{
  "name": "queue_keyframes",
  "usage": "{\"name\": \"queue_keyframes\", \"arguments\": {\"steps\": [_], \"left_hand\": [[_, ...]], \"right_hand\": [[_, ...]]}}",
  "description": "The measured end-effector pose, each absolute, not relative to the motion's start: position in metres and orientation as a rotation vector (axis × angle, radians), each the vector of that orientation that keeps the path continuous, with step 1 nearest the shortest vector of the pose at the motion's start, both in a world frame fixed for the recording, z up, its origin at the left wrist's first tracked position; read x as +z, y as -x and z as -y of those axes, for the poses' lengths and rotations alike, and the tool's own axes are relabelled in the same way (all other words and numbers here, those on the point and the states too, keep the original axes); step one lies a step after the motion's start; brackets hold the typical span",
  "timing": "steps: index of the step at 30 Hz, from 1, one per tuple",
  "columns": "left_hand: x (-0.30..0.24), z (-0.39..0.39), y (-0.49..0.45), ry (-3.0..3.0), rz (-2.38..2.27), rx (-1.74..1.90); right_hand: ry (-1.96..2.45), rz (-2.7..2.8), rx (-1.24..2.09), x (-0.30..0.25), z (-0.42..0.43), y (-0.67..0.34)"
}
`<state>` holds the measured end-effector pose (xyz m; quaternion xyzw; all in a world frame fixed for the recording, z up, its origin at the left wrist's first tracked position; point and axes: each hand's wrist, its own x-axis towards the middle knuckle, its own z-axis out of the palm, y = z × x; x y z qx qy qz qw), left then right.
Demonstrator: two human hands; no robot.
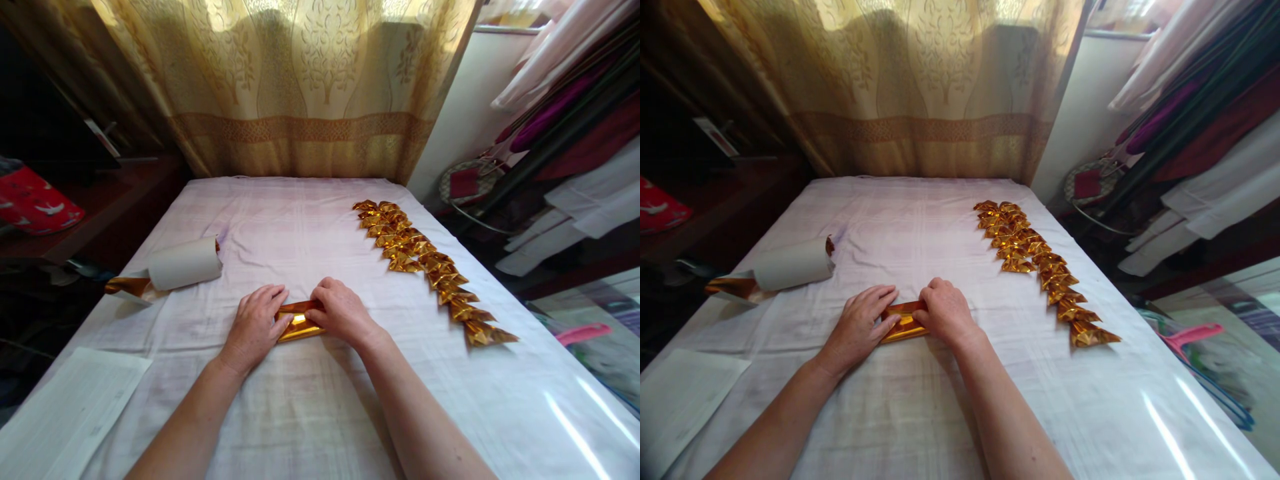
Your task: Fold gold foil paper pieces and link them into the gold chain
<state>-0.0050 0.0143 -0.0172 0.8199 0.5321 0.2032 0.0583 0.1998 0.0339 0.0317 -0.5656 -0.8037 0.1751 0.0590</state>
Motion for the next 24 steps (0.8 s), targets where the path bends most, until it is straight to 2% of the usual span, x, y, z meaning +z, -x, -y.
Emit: {"name": "queue_keyframes", "arguments": {"steps": [10,17,24], "left_hand": [[-0.016,-0.012,0.004,-2.488,-1.581,0.64],[-0.016,-0.016,0.008,-2.355,-1.531,0.783],[-0.008,-0.02,0.011,-1.924,-1.484,0.992]], "right_hand": [[1.725,2.468,0.487,0.035,-0.031,-0.196],[1.534,2.431,0.621,0.035,-0.034,-0.201],[1.529,2.145,0.816,0.03,-0.036,-0.208]]}}
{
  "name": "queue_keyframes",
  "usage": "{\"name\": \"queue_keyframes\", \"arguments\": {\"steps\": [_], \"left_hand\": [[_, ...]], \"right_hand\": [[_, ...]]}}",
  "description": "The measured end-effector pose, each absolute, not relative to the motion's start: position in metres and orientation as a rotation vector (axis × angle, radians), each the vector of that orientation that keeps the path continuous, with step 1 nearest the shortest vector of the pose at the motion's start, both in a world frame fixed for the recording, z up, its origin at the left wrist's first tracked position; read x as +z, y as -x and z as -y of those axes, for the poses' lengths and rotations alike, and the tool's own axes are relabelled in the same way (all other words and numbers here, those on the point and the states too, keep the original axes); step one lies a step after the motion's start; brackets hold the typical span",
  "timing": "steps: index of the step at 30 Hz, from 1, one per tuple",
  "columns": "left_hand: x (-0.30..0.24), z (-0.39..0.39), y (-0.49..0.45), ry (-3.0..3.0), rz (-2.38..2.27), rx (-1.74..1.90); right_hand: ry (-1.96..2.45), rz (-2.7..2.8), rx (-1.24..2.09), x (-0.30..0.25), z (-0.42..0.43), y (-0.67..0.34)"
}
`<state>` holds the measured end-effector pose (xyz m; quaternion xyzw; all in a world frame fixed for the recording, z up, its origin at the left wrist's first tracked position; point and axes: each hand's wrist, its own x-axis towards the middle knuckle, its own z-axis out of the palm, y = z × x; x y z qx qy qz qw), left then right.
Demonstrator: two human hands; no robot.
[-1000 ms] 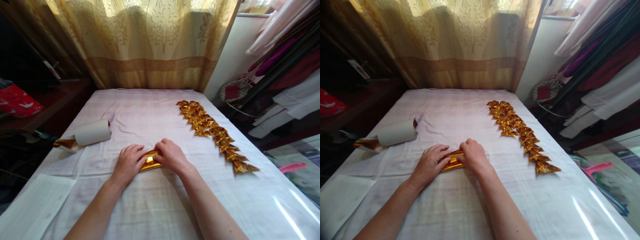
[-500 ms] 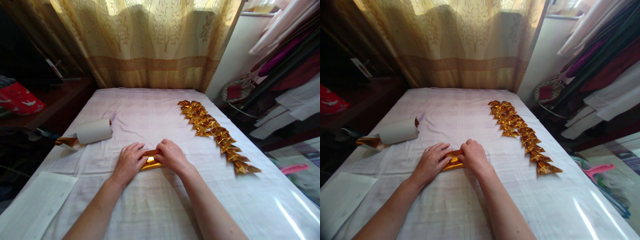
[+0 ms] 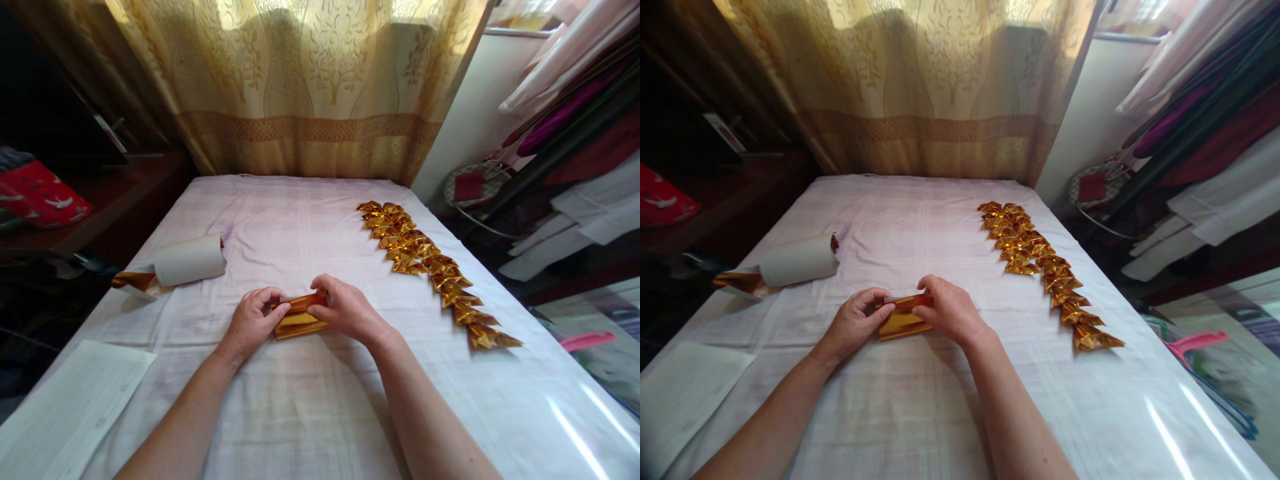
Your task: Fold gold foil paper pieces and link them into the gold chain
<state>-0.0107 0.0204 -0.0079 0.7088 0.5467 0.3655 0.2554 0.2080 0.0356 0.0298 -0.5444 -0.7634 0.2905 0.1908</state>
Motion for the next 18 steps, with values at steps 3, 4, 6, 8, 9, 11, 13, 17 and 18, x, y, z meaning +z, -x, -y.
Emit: {"name": "queue_keyframes", "arguments": {"steps": [3,4,6,8,9,11,13,17,18], "left_hand": [[-0.006,-0.019,0.01,-1.715,-1.448,1.028],[-0.006,-0.019,0.01,-1.674,-1.447,1.026],[-0.006,-0.018,0.01,-1.632,-1.465,1.024],[-0.006,-0.018,0.01,-1.636,-1.494,1.037],[-0.006,-0.018,0.011,-1.652,-1.51,1.053],[-0.007,-0.019,0.011,-1.696,-1.542,1.096],[-0.007,-0.02,0.012,-1.738,-1.573,1.137],[-0.006,-0.02,0.013,-1.769,-1.62,1.156],[-0.005,-0.02,0.013,-1.77,-1.626,1.154]], "right_hand": [[1.548,1.965,0.895,0.025,-0.039,-0.215],[1.548,1.907,0.938,0.023,-0.041,-0.217],[1.542,1.793,1.058,0.02,-0.044,-0.219],[1.533,1.689,1.187,0.017,-0.047,-0.22],[1.528,1.647,1.239,0.016,-0.047,-0.22],[1.511,1.595,1.299,0.016,-0.048,-0.218],[1.488,1.572,1.319,0.017,-0.047,-0.217],[1.453,1.522,1.326,0.018,-0.046,-0.213],[1.444,1.511,1.327,0.017,-0.045,-0.212]]}}
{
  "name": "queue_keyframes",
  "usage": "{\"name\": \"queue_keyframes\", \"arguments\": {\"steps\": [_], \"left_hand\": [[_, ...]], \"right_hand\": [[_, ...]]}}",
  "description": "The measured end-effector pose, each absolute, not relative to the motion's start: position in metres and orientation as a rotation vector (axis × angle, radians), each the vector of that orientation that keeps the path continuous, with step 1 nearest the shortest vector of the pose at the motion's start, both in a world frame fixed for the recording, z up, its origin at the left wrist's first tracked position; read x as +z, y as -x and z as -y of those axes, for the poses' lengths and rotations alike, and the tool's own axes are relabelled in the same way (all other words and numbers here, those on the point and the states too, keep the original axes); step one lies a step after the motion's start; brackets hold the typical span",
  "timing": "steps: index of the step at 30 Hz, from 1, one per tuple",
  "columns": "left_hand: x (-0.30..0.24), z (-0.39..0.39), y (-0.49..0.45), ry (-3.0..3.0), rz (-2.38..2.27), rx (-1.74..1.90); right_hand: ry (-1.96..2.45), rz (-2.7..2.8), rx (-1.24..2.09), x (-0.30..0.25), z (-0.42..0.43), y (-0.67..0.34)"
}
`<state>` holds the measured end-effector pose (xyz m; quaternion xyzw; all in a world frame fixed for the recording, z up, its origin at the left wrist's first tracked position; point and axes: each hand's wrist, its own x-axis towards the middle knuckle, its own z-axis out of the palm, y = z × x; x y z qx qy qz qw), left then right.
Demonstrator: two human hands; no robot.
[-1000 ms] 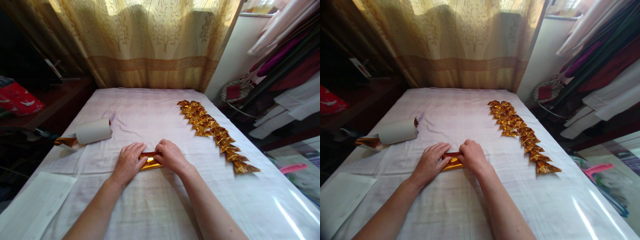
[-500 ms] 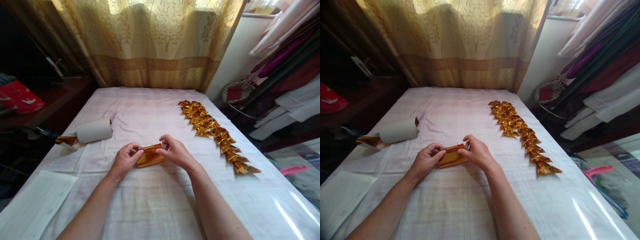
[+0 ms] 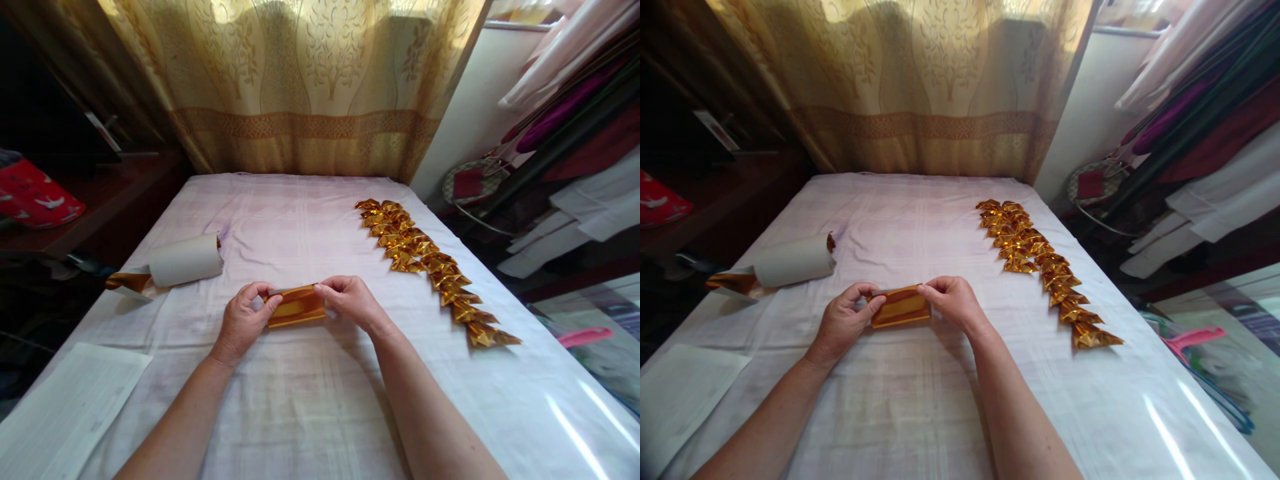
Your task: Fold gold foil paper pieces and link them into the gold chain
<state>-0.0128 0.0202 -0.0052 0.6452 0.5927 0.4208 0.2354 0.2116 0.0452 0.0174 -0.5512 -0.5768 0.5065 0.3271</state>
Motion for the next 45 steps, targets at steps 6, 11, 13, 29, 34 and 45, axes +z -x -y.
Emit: {"name": "queue_keyframes", "arguments": {"steps": [6,11,13,29,34,45], "left_hand": [[-0.004,-0.02,0.012,-1.75,-1.648,1.172],[-0.003,-0.02,0.012,-1.725,-1.671,1.172],[-0.003,-0.02,0.012,-1.725,-1.678,1.161],[-0.004,-0.021,0.011,-1.706,-1.662,1.115],[-0.007,-0.021,0.011,-1.814,-1.734,1.04],[-0.008,-0.019,0.01,-2.288,-1.895,0.731]], "right_hand": [[1.377,1.578,1.275,0.015,-0.044,-0.208],[1.354,1.626,1.25,0.014,-0.044,-0.208],[1.347,1.638,1.251,0.013,-0.044,-0.208],[1.394,1.69,1.268,0.014,-0.043,-0.209],[1.553,1.759,1.189,0.014,-0.043,-0.208],[1.842,2.063,0.687,0.021,-0.034,-0.192]]}}
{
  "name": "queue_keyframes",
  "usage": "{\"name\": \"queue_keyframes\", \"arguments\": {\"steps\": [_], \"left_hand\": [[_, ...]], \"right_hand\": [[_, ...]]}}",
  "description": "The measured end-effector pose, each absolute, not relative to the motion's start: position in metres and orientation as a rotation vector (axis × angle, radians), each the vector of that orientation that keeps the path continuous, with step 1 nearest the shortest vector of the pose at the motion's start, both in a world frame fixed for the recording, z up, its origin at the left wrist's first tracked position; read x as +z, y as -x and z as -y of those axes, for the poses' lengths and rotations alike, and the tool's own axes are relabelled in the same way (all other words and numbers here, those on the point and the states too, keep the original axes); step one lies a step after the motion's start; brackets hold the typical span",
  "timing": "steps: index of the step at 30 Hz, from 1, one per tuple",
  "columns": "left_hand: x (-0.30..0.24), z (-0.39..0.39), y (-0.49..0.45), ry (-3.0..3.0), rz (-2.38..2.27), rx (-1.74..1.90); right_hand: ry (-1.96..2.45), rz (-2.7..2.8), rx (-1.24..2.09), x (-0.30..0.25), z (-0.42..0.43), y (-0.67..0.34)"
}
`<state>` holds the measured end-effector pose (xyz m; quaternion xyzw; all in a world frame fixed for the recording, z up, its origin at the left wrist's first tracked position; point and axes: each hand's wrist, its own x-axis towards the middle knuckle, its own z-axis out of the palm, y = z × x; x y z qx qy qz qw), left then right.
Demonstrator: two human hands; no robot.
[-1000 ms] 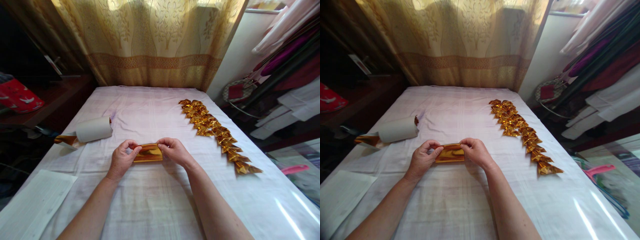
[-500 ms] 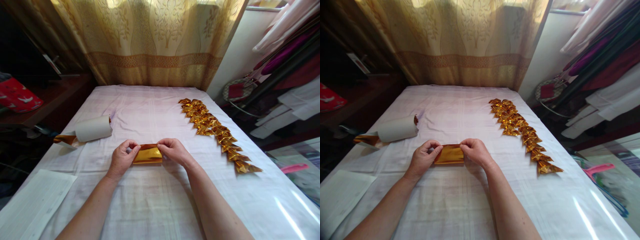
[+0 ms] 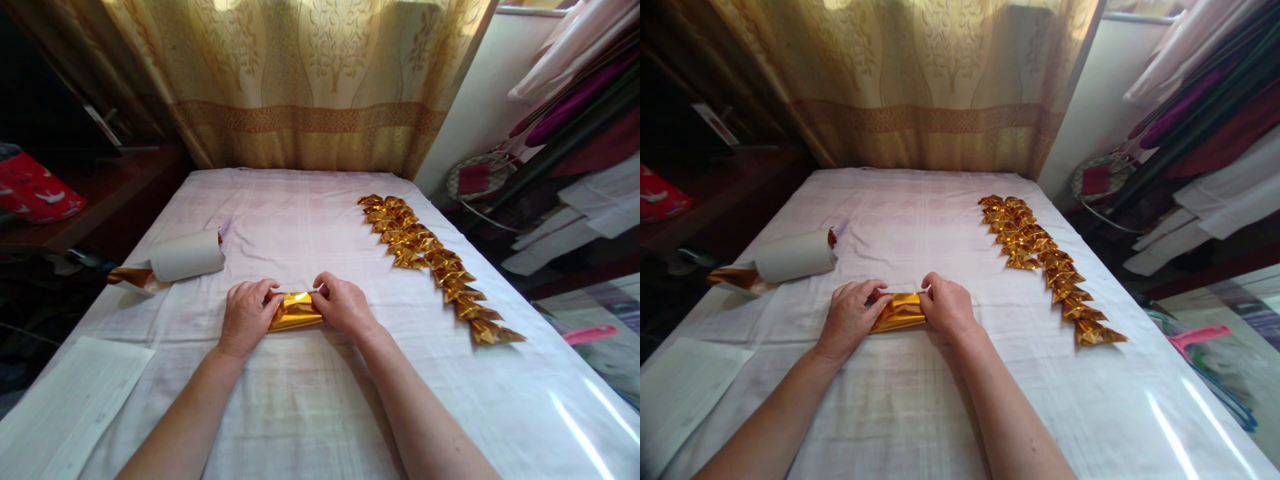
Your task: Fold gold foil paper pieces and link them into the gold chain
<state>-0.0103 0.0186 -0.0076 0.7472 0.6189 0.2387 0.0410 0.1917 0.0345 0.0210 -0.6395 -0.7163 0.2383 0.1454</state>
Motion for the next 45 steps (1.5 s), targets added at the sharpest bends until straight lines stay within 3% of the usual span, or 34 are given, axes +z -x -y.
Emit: {"name": "queue_keyframes", "arguments": {"steps": [6,19,27,35,45], "left_hand": [[-0.005,-0.019,0.009,-2.3,-1.905,0.647],[0.021,-0.007,0.003,-2.486,-1.853,0.453],[0.019,-0.006,0.001,-2.507,-1.871,0.4],[0.026,-0.004,0.004,-2.425,-1.845,0.305],[0.031,-0.002,0.007,-2.364,-1.752,0.218]], "right_hand": [[1.825,2.169,0.596,0.021,-0.034,-0.192],[1.762,2.075,0.72,0.016,-0.039,-0.199],[1.364,2.248,0.653,0.022,-0.032,-0.182],[1.476,2.433,0.814,0.027,-0.03,-0.186],[1.584,2.574,0.571,0.036,-0.022,-0.174]]}}
